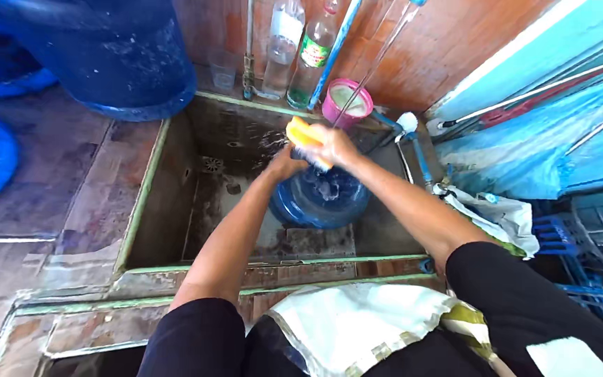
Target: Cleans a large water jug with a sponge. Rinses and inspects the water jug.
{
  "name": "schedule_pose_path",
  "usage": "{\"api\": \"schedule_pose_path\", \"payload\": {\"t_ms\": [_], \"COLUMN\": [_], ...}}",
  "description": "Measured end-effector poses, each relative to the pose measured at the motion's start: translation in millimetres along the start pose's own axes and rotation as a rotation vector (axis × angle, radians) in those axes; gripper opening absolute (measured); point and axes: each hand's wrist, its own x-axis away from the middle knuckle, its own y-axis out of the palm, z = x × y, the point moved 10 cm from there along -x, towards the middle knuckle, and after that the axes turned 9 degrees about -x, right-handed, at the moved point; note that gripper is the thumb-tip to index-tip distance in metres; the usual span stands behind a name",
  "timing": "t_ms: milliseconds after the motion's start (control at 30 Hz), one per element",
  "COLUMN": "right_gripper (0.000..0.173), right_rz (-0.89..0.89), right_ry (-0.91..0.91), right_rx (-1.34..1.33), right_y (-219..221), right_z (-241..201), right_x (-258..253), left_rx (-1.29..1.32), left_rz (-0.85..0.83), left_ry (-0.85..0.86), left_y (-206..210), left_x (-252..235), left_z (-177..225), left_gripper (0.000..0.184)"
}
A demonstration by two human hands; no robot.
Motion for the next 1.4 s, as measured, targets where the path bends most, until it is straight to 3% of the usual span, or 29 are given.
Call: {"api": "schedule_pose_path", "payload": {"t_ms": [100,167,233,267,333,400,533,667,733,833,900,967,1033,1100,1133,1267,1400], "right_gripper": [0.061,0.059,0.059,0.059,0.060,0.064,0.061,0.062,0.067,0.061,0.056,0.061,0.063,0.061,0.059,0.061,0.059], "right_rz": [0.138,0.119,0.018,0.015,0.141,0.207,0.006,0.154,0.124,-0.011,0.098,0.211,0.119,-0.027,-0.043,0.220,0.013], "right_ry": [0.220,0.138,-0.002,0.017,0.193,0.293,-0.043,0.261,0.244,0.039,0.193,0.333,0.242,0.023,0.017,0.311,0.043], "right_rx": [-0.030,-0.026,-0.036,-0.060,-0.046,0.026,0.044,0.053,0.101,0.046,-0.003,-0.005,0.006,0.065,0.039,0.000,0.052], "right_y": [-31,-17,3,1,-27,-40,1,-41,-29,2,-18,-43,-25,0,0,-48,-3], "right_z": [38,24,4,14,50,59,2,57,36,0,36,62,37,3,7,64,8], "right_x": [-17,-13,-8,-7,-15,-13,6,-2,12,21,21,12,16,19,18,12,27], "left_rx": [0.057,0.134,0.159,0.160,0.178,0.152,0.149,0.177,0.128,0.092,0.122,0.118,0.143,0.159,0.152,0.154,0.106], "left_rz": [0.095,0.153,0.155,0.137,0.116,0.127,0.041,0.067,0.046,0.000,0.053,0.097,0.081,0.037,0.015,0.051,-0.023], "left_ry": [-0.233,-0.344,-0.310,-0.280,-0.259,-0.240,-0.129,-0.120,-0.117,-0.097,-0.197,-0.300,-0.328,-0.262,-0.225,-0.206,-0.137], "left_y": [-1,11,14,16,12,18,14,22,26,19,23,39,57,53,49,32,34], "left_x": [19,22,13,14,20,17,17,18,23,30,44,47,37,31,33,40,29], "left_z": [-7,-9,-11,-15,-17,-13,8,-8,2,11,1,-5,-5,2,3,7,11], "left_gripper": [0.097,0.103,0.101,0.102,0.099,0.096,0.084,0.086,0.088,0.079,0.080,0.096,0.104,0.098,0.094,0.084,0.080]}}
